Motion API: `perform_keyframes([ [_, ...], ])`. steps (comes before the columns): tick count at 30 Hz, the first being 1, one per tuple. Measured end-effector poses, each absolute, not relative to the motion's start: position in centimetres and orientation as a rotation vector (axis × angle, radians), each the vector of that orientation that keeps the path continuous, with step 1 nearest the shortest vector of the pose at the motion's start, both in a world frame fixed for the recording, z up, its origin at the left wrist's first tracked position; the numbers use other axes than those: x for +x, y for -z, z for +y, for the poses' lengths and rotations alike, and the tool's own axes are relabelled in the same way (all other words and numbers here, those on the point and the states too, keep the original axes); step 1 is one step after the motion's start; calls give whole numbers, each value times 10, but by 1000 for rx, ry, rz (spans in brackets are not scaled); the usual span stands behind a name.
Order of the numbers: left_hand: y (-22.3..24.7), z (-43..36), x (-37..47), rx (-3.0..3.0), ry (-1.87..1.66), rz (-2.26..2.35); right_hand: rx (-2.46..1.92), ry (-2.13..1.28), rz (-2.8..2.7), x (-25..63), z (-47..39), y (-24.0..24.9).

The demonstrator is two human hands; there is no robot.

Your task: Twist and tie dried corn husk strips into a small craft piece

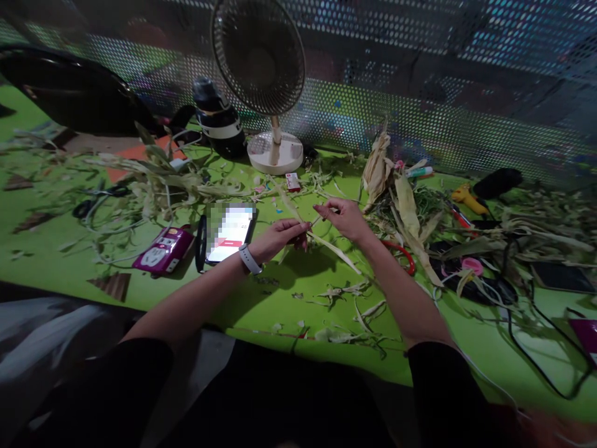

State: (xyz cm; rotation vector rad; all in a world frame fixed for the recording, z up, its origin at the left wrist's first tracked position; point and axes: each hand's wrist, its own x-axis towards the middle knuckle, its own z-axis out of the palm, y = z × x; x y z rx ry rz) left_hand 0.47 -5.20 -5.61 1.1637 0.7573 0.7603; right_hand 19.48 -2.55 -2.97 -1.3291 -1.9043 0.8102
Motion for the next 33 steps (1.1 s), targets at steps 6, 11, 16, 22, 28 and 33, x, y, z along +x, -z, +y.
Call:
perform_keyframes([
  [6, 57, -54, 5, 1219, -728, 777, -1296, -865, -1847, 190, -27, 31],
  [11, 61, -51, 7, 996, -803, 709, -1378, -747, -1432, 216, -4, 37],
  [16, 62, -43, 7, 681, -1077, 657, -1409, -842, -1034, 225, 7, 46],
  [22, 65, -41, 9, 719, -1222, 675, -1228, -1563, -1654, 159, -42, 53],
  [28, 69, -45, 12, 824, -1228, 703, -1247, -1284, -1885, 141, -61, 58],
  [33, 67, -44, 9, 848, -1212, 718, -1190, -1269, -1884, 141, -63, 61],
])
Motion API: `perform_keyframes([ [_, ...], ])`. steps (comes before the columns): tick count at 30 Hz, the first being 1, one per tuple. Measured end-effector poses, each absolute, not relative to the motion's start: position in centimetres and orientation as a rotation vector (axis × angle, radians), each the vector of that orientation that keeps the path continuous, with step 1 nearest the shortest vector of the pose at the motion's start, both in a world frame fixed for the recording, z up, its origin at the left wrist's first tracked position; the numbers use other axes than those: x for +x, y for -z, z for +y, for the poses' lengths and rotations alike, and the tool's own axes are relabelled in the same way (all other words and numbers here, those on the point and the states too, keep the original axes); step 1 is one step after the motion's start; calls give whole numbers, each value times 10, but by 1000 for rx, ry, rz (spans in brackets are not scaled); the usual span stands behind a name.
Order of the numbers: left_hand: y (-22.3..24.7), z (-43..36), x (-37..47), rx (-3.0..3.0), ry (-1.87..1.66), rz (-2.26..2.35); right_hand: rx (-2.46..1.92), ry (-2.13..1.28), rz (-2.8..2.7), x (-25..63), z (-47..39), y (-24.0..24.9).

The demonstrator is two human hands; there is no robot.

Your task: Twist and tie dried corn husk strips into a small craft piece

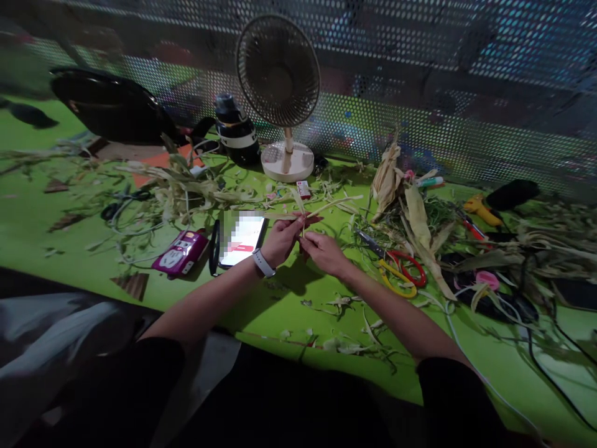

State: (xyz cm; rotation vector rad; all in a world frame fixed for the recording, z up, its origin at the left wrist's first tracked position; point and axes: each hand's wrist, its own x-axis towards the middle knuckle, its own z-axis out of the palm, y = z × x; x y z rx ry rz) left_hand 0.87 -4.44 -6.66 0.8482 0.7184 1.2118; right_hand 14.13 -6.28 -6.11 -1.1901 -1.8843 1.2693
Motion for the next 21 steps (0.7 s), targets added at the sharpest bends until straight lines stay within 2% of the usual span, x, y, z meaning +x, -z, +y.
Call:
perform_keyframes([
  [5, 65, -39, 5, 825, -1227, 640, -1221, -1412, -1821, 142, -61, 58],
  [11, 69, -41, 6, 936, -1187, 796, -1229, -1432, -1853, 140, -63, 61],
  [17, 70, -38, 5, 935, -1207, 808, -1293, -1169, -2067, 138, -62, 60],
  [21, 65, -38, 2, 1062, -1131, 781, -1267, -584, -2283, 151, -72, 43],
])
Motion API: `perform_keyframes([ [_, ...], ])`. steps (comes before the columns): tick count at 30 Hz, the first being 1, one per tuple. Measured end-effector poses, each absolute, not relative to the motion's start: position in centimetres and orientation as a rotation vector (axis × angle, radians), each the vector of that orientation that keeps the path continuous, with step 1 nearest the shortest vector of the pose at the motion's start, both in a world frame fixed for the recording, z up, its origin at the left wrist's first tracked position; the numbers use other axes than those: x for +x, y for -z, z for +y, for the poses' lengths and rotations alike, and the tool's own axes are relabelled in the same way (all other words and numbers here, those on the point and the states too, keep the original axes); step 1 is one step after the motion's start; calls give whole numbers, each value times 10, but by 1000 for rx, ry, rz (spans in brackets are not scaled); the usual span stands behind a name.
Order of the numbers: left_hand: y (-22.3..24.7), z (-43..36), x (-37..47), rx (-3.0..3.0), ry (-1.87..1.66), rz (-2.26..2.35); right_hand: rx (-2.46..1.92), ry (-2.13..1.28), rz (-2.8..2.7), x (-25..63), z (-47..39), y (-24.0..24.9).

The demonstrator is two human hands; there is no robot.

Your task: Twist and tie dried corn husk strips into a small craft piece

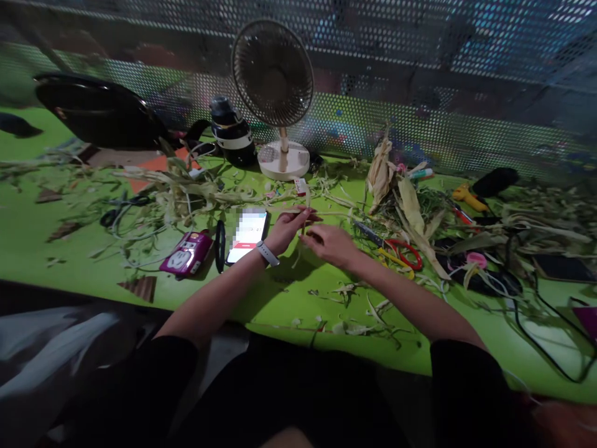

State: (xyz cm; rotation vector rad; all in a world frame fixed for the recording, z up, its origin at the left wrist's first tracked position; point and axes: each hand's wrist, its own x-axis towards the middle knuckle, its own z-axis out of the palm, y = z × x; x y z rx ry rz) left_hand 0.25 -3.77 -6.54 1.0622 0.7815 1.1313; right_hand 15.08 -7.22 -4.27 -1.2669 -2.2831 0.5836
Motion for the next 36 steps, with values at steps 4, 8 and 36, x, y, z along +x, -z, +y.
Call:
perform_keyframes([
  [4, 63, -40, 4, 1166, -1031, 777, -1370, 84, -2191, 170, -77, 33],
  [8, 63, -40, 4, 1379, -995, 857, -1576, 92, -2262, 175, -76, 44],
  [36, 63, -36, -4, 1472, -1064, 891, -1488, -381, -2029, 169, -78, 60],
])
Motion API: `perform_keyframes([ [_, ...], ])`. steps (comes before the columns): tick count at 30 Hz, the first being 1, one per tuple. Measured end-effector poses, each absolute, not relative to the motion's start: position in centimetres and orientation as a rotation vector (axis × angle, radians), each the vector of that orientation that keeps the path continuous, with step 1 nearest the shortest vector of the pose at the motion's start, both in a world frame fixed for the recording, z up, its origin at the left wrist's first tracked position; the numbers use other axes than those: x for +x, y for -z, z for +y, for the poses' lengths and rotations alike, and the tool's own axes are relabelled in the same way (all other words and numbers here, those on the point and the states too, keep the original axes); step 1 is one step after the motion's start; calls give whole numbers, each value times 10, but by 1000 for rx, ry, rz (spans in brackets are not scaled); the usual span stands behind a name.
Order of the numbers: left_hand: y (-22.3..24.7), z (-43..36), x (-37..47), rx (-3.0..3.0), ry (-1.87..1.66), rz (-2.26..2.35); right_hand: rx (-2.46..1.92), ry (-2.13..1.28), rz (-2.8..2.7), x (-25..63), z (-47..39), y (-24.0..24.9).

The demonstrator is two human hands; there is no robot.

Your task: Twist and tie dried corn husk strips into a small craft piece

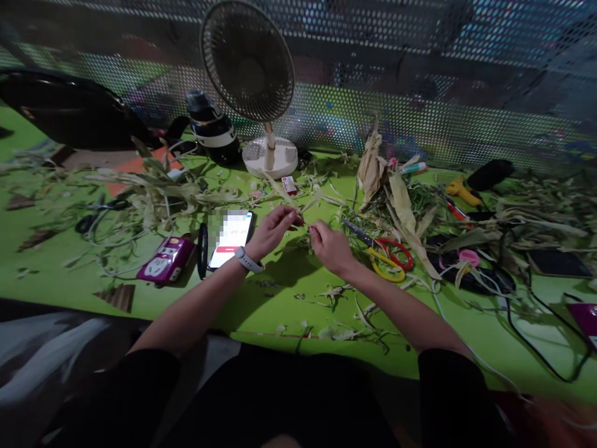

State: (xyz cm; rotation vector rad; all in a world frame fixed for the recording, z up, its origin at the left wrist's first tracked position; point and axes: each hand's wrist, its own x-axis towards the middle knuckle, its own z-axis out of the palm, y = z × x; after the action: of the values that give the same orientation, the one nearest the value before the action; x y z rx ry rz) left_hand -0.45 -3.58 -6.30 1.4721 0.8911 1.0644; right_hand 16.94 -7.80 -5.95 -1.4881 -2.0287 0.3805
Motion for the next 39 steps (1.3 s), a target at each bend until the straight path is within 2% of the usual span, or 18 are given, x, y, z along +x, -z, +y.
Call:
perform_keyframes([
  [7, 66, -39, 1, 1428, -1134, 928, -1490, -402, -2007, 165, -81, 61],
  [13, 57, -41, -5, 1902, -1531, 1324, -1428, -563, -1760, 168, -76, 59],
  [17, 54, -49, 1, 1765, -1179, 1117, -1416, -667, -1784, 164, -78, 62],
  [22, 60, -49, 9, 1233, -1129, 988, -1391, -674, -2094, 154, -82, 70],
  [27, 68, -37, 4, 1022, -1222, 980, -1408, -288, -2362, 158, -83, 69],
  [34, 74, -30, -2, 1234, -1149, 1049, -1269, 255, -2380, 177, -74, 44],
  [36, 72, -33, -2, 1278, -1062, 1004, -1215, 222, -2321, 183, -68, 41],
  [39, 65, -39, -2, 1356, -942, 932, -1196, -79, -2231, 188, -60, 44],
])
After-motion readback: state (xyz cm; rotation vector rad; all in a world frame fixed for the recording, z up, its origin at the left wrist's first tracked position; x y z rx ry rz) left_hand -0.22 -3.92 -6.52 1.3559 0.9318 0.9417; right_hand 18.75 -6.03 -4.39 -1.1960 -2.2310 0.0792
